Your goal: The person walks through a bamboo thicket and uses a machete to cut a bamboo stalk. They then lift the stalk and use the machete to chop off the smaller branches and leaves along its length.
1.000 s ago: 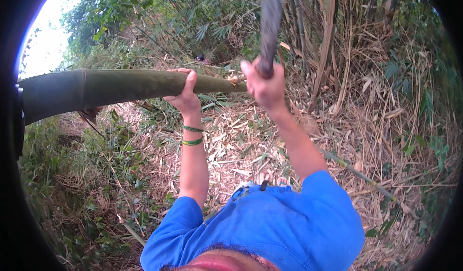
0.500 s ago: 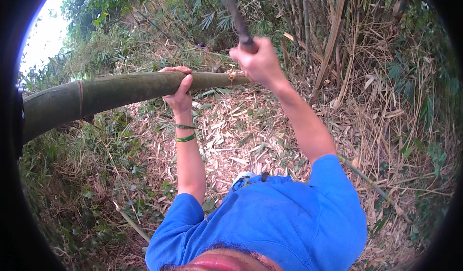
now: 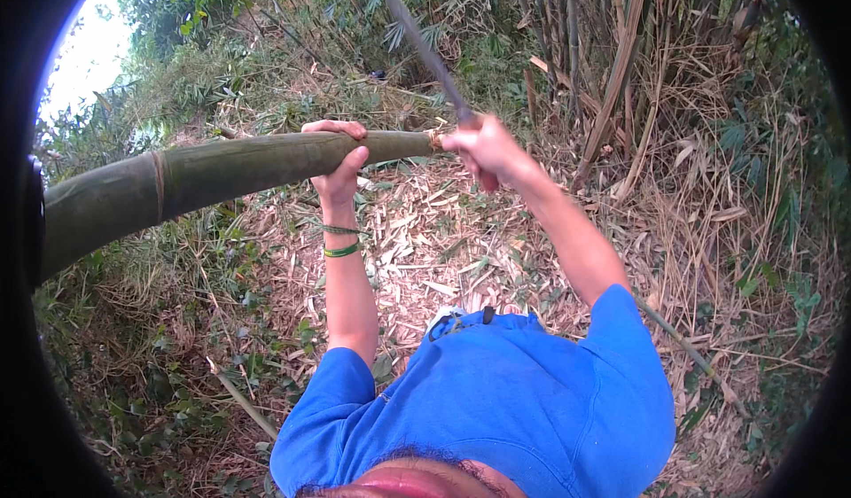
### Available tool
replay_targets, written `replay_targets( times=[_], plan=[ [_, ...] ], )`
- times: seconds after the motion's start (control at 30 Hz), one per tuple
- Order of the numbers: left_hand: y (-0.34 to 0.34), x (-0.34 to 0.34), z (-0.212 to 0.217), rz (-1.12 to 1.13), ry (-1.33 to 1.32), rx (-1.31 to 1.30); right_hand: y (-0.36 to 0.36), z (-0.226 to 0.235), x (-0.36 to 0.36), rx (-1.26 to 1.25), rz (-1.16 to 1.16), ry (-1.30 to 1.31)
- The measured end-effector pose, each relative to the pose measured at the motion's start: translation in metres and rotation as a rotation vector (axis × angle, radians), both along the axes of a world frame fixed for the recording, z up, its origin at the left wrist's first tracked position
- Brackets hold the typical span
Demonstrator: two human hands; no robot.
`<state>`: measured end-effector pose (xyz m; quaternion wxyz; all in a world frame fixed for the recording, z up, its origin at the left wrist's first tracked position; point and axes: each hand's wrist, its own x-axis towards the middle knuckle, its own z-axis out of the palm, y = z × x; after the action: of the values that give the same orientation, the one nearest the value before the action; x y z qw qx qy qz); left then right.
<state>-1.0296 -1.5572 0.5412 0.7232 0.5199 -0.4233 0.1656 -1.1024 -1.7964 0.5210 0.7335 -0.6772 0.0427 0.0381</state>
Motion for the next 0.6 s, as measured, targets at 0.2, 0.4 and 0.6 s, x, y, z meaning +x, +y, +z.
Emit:
replay_targets(
  times=[0.2,0.4,0.6],
  plan=[
    [-0.003,-0.005,0.004,-0.019,-0.026,0.022,0.017,-0.027,-0.002,0.063,-0.213,-0.564],
    [0.011,-0.024,-0.026,-0.019,-0.125,0.053,0.039,-0.228,-0.018,-0.219,0.013,0.16],
    [-0.027,-0.047,-0.011,0.293,0.057,-0.261,0.033,-0.175,-0.019,-0.319,-0.05,0.162]
  ],
)
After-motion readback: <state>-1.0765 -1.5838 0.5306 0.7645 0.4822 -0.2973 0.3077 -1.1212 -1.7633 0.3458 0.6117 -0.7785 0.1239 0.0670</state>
